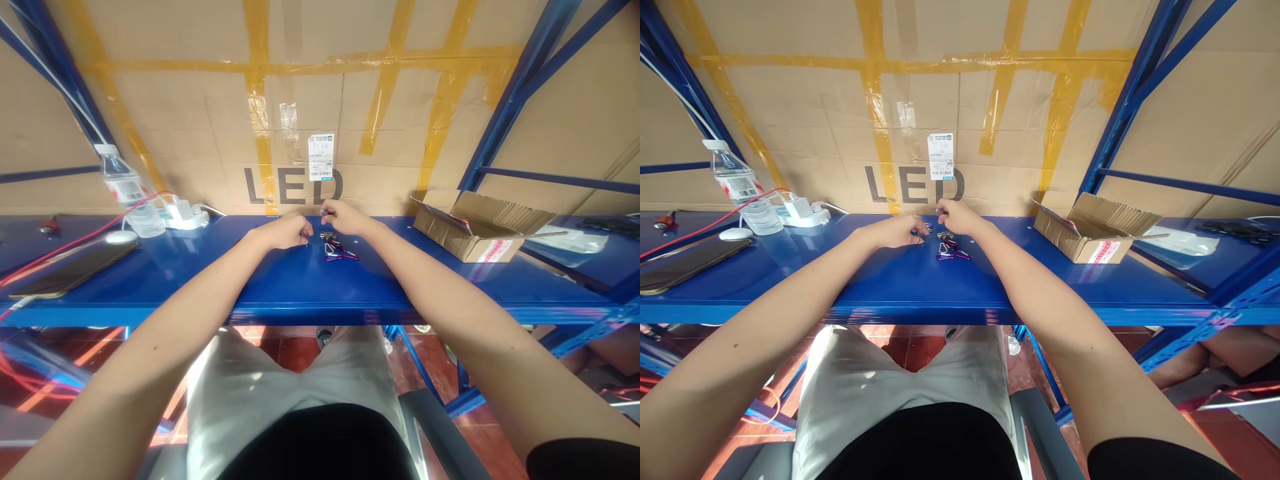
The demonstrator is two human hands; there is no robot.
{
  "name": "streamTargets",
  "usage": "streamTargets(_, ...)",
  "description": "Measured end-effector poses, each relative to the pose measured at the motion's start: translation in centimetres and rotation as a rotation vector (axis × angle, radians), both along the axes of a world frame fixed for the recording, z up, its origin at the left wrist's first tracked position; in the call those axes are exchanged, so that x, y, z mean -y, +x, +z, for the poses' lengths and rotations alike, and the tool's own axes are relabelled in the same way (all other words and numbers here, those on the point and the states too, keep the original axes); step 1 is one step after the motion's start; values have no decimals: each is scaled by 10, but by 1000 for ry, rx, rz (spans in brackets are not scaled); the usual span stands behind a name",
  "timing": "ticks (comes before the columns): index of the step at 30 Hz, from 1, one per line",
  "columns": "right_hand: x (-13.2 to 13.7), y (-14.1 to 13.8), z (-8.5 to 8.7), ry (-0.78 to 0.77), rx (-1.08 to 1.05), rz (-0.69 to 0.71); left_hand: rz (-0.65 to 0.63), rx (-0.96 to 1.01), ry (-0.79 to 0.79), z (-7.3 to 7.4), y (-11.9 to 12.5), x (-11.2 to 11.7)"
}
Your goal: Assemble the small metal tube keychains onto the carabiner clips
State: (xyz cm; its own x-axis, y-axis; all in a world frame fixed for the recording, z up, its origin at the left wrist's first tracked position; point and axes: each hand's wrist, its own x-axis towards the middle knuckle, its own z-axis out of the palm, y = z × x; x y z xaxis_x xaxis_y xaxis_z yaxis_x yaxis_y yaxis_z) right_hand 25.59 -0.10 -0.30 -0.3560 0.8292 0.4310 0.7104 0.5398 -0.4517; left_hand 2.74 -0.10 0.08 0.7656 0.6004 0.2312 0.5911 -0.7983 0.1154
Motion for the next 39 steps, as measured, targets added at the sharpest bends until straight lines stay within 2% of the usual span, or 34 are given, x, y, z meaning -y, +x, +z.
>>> streamTargets(4,-3,0,-1,25,-13,49,-4,-54,-117,2,0,-1)
streamTargets(7,-1,0,0,15,-11,87,37,-40,-141,4,-1,3)
streamTargets(10,1,-1,2,-1,-24,110,58,48,-34,8,0,13)
streamTargets(13,3,-3,3,-18,-42,125,20,156,178,12,2,22)
streamTargets(16,4,-5,3,-57,-93,173,7,187,359,12,6,29)
streamTargets(18,4,-6,3,-59,-129,204,13,176,418,10,9,30)
streamTargets(31,7,-7,7,-47,-184,250,-57,166,481,4,12,25)
streamTargets(39,10,-7,9,-66,-189,234,-16,107,501,3,14,23)
